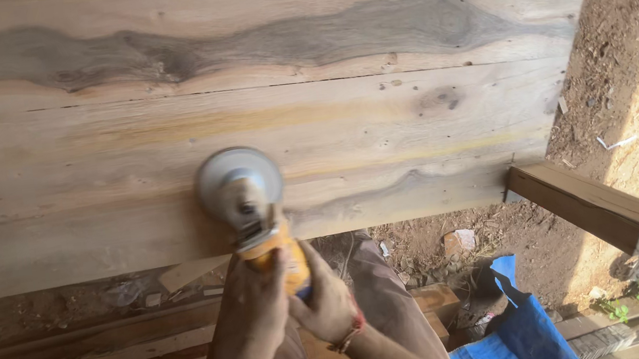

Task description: The person sands a wooden bench using a power sander, moving the tool across the seat and frame surfaces and wiping the wood with a hand.

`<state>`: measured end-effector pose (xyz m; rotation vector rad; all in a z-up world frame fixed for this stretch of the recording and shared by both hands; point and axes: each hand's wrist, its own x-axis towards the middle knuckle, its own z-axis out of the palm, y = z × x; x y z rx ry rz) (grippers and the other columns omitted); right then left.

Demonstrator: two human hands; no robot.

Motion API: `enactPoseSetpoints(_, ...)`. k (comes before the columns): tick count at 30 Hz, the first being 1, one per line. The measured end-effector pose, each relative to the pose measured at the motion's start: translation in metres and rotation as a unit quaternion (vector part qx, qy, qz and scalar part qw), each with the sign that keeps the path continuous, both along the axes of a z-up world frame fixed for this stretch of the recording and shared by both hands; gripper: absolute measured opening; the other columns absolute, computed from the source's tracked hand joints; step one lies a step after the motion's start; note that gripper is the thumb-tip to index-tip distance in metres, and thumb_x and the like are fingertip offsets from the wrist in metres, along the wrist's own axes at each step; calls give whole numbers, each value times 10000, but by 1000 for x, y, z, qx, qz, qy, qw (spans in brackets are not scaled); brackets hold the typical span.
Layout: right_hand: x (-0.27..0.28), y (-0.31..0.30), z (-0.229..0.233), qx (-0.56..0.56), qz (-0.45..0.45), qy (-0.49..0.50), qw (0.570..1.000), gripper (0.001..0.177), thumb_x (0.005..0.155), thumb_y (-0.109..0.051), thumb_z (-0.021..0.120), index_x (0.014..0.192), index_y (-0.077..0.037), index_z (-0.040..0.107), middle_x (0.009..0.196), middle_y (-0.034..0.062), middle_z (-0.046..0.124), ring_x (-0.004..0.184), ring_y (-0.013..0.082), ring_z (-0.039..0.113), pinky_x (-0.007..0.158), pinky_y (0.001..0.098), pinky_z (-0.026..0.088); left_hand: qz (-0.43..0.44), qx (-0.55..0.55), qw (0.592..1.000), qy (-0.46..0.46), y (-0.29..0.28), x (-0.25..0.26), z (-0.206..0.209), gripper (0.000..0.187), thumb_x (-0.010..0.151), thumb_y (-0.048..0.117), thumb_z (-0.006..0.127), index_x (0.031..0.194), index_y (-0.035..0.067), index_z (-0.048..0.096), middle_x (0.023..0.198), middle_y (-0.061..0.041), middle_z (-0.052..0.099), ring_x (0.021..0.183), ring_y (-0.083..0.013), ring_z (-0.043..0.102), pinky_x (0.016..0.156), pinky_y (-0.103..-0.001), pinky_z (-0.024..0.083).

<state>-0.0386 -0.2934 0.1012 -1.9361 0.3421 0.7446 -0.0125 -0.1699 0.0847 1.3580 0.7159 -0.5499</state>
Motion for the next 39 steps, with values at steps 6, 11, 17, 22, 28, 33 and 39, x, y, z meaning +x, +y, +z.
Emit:
enactPoseSetpoints(6, -1, -41, 14, -40, 35, 21, 998, 942, 812, -364, 815, 1573, -47, 360, 1233, 268, 667, 1030, 381, 714, 858, 465, 600, 6, -14, 997, 80, -28, 2, 9, 675, 978, 460, 575, 1458, 15, 409, 1294, -117, 607, 1162, -209, 630, 967, -391, 557)
enactPoseSetpoints(11, -40, -150, 4, -63, -143, 93, 983, 920, 783, -312, 744, 1559, -75, 311, 1164, 201, 725, 1023, 294, 763, 892, 414, 635, -78, -131, 987, 57, -166, 1, -5, 618, 909, 403, 689, 1348, 16, 490, 1169, -128, 666, 998, -197, 705, 856, -374, 639)
enactPoseSetpoints(17, -73, -258, -15, -105, -253, 40, 961, 828, 831, -284, 752, 1519, -44, 359, 1180, 215, 720, 1073, 297, 729, 919, 429, 570, -228, -70, 971, 9, -295, 8, -10, 629, 885, 400, 750, 1317, 12, 507, 1155, -124, 693, 992, -199, 717, 848, -355, 605)
enactPoseSetpoints(22, -64, -265, -2, -38, -337, 57, 939, 851, 828, -285, 740, 1541, -68, 329, 1192, 221, 716, 1085, 315, 727, 921, 425, 569, -261, -70, 962, 28, -319, 10, -8, 624, 889, 389, 758, 1317, 7, 514, 1173, -122, 670, 1050, -207, 674, 886, -356, 570)
enactPoseSetpoints(28, -78, -265, 32, 29, -303, 12, 952, 849, 818, -278, 772, 1532, -54, 371, 1293, 221, 680, 1204, 318, 689, 988, 401, 539, -281, 34, 959, -17, -285, -26, 11, 564, 930, 354, 727, 1333, 4, 544, 1279, -131, 583, 1159, -222, 629, 948, -371, 564)
enactPoseSetpoints(33, -100, -281, 28, 21, -331, 23, 943, 872, 807, -282, 790, 1523, -53, 348, 1268, 223, 684, 1199, 328, 687, 979, 406, 544, -293, -41, 951, 92, -307, -44, -6, 643, 908, 373, 705, 1400, 45, 453, 1299, -122, 618, 1155, -207, 645, 955, -366, 564)
enactPoseSetpoints(39, -127, -292, 29, 23, -355, 62, 932, 879, 801, -311, 791, 1523, -77, 348, 1258, 202, 696, 1191, 311, 703, 975, 398, 552, -328, -51, 938, 103, -317, -72, -13, 652, 916, 389, 704, 1409, 38, 461, 1305, -101, 631, 1174, -196, 649, 978, -362, 554)
